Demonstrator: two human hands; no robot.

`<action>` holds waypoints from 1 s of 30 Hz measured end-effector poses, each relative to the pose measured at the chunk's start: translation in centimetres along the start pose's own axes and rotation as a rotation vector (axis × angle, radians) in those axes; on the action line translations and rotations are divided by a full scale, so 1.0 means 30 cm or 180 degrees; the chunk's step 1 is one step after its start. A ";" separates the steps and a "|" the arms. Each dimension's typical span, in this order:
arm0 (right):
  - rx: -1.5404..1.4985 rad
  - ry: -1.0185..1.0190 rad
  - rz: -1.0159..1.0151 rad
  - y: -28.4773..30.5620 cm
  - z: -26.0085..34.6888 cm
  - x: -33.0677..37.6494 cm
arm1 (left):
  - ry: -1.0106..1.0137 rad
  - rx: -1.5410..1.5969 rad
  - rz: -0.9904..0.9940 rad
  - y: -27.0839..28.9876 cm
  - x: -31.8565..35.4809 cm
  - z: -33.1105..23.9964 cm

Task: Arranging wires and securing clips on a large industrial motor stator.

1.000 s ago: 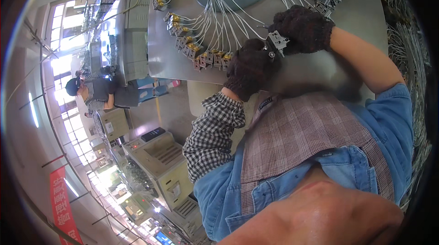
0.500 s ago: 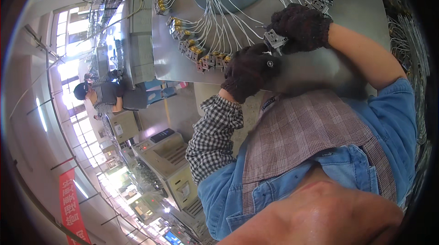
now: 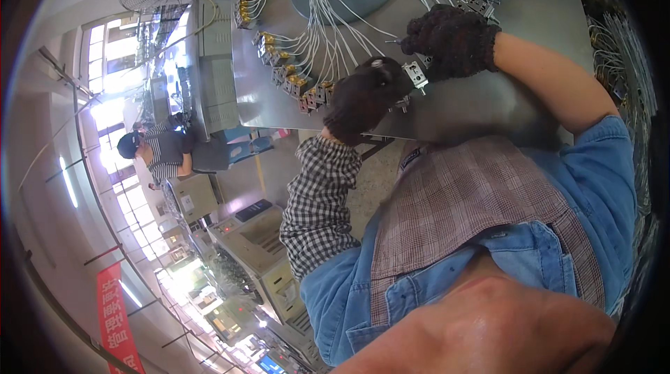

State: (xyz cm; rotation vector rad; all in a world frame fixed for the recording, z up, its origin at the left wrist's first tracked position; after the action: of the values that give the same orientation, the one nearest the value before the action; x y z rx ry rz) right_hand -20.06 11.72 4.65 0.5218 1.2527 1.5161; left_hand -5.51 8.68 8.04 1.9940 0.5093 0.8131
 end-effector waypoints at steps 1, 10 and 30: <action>-0.0007 0.0032 0.0067 0.009 0.009 -0.003 | -0.0571 0.0357 -0.0474 0.017 0.018 0.007; -0.0037 0.0035 0.0070 0.023 0.044 0.004 | -0.0868 0.2116 -0.1876 0.016 0.061 0.144; -0.0670 -0.0737 -0.0825 0.121 0.083 0.065 | -0.1365 0.2151 -0.0891 -0.058 0.150 -0.025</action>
State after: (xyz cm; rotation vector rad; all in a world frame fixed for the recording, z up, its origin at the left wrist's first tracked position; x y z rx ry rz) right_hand -20.26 14.91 8.25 0.3686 0.9305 1.3088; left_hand -2.96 12.83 8.40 2.5335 0.8563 0.0097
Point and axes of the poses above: each hand's wrist, its own x-axis away from the middle knuckle, its own y-axis out of the back of the hand, z = x × y, the point moved 6 cm from there along -x, towards the middle knuckle, and after that the axes turned 7 degrees about -z, right-handed, at the moved point
